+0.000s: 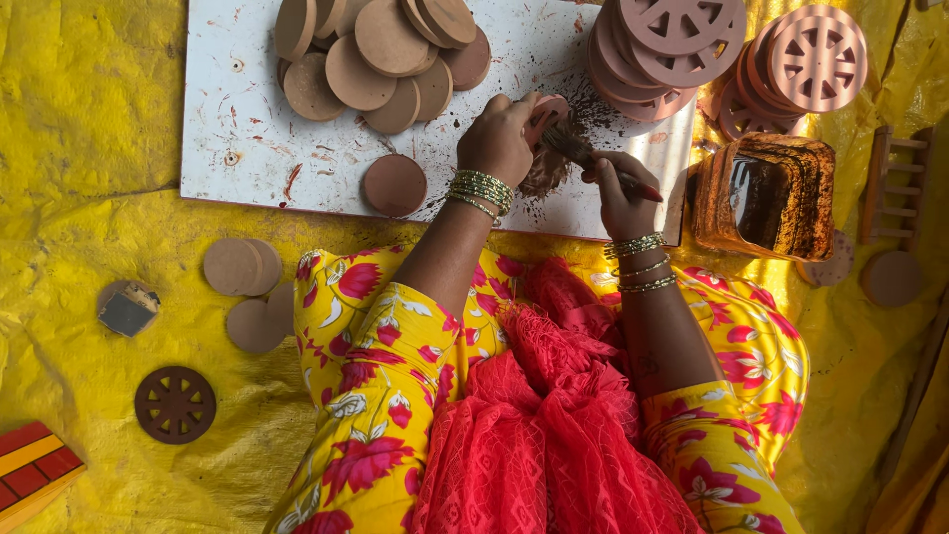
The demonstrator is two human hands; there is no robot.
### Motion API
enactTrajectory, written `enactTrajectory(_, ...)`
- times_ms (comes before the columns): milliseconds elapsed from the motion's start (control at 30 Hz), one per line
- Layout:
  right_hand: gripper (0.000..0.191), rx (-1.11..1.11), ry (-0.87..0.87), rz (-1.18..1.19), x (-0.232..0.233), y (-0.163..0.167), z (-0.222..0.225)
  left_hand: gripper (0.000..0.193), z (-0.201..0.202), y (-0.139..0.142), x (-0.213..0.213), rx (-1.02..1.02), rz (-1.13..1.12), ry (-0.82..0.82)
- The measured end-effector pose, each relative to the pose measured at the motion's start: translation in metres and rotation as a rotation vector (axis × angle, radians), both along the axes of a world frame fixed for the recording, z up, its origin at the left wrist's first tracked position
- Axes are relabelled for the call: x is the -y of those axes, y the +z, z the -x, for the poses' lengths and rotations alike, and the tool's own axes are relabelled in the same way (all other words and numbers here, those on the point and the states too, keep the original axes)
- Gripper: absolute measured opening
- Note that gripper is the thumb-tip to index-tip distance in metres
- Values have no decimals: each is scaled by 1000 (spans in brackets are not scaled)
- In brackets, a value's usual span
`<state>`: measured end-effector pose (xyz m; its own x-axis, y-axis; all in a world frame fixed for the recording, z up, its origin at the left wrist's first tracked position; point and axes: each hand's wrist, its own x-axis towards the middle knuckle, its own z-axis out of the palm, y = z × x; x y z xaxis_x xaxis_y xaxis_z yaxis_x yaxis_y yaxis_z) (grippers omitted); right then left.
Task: The person sits on the floor with a white board on their lap, holding a decorative wheel-shaped wooden cutout in one hand and spreading a dark brown paste over its surface with a small applicator held in the other hand. They repeatedly coat the cutout, dip the applicator into a container of paste, and work on the pieces one at a time.
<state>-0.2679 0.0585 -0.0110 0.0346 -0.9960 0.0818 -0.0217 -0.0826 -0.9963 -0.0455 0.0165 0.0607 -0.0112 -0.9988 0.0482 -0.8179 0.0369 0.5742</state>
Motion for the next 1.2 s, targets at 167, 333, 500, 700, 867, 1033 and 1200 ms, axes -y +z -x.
enactTrajectory(167, 22, -67, -46, 49, -7, 1, 5, 51, -1, -2, -1, 14, -19, -13)
enactTrajectory(333, 22, 104, 15, -42, -1, -5, -7, 50, -1, -4, -1, 10, -21, 8)
enactTrajectory(500, 21, -52, -43, -84, -6, 1, 7, 53, -3, -3, -1, 28, -31, 18)
enactTrajectory(700, 21, 47, 4, 22, -4, -3, -10, 51, -3, -3, -2, 4, -58, 16)
enactTrajectory(867, 20, -97, 16, 52, -7, 11, -7, 50, -9, -4, 3, -7, -78, 56)
enactTrajectory(1033, 14, -276, 21, 310, -14, 43, -7, 43, -12, -8, 6, -31, -94, 88)
enactTrajectory(1200, 20, -582, 155, 583, -14, 69, -36, 38, -7, -8, 5, -36, -67, 70)
